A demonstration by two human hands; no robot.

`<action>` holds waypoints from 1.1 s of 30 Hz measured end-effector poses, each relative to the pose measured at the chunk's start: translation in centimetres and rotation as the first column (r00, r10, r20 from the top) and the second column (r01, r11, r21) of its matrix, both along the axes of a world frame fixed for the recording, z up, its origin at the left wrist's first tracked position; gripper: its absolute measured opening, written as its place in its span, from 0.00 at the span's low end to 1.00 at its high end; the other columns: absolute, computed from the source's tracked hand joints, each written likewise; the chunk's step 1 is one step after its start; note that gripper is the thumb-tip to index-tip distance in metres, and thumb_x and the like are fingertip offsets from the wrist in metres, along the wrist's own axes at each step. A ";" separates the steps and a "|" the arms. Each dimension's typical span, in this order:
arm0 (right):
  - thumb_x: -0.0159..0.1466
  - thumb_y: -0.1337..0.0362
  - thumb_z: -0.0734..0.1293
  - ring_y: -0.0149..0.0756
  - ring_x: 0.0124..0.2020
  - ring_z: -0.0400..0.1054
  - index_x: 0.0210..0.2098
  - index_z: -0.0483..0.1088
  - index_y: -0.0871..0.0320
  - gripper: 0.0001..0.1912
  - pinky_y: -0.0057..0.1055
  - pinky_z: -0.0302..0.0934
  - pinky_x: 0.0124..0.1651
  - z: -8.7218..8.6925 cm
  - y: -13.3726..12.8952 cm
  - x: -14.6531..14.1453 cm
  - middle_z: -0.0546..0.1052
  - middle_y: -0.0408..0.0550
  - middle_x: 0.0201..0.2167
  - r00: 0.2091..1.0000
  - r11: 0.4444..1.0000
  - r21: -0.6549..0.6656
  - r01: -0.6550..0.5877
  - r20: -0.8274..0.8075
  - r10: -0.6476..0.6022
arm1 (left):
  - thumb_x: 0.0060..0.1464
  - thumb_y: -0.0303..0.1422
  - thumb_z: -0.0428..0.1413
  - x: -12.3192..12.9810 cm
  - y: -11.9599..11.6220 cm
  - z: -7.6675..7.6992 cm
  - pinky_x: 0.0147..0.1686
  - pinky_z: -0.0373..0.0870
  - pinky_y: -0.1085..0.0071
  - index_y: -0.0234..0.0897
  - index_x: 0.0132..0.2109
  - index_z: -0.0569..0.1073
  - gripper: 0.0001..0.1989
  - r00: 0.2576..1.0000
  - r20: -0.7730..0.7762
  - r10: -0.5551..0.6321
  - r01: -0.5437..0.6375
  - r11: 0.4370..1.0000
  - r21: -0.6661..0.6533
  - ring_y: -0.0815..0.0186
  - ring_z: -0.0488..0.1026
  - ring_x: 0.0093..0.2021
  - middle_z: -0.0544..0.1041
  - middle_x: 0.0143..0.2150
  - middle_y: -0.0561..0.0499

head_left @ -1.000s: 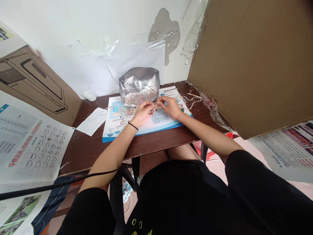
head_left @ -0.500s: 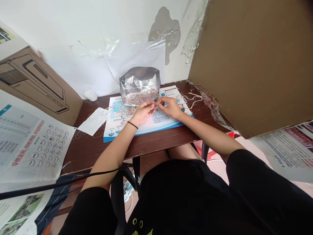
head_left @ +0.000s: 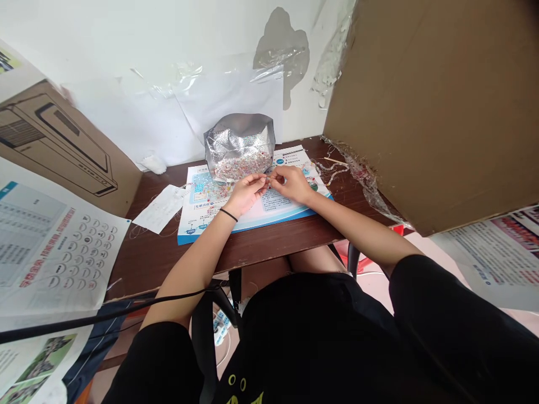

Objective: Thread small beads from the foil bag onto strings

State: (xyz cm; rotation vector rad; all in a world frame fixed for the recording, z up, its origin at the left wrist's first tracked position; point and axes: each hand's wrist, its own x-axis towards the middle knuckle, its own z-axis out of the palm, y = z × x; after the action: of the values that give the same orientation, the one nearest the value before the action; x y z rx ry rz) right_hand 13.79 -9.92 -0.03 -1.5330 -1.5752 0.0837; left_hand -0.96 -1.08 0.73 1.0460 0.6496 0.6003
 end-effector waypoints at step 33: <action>0.59 0.66 0.62 0.31 0.27 0.62 0.26 0.65 0.55 0.05 0.31 0.55 0.36 -0.3 0.1 0.2 0.72 0.41 0.24 1.000 1.000 -0.025 -0.007 0.000 0.007 | 0.49 0.20 0.67 0.0 -0.1 -0.1 0.39 0.68 0.73 0.34 0.33 0.77 0.07 0.999 0.030 0.010 -0.011 0.999 0.049 0.74 0.70 0.32 0.75 0.29 0.54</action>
State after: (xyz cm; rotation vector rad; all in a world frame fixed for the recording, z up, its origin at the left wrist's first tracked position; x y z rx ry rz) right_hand 13.96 -9.83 -0.34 -1.5465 -1.5851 0.1080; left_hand -1.01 -1.19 0.59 1.0778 0.6171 0.6428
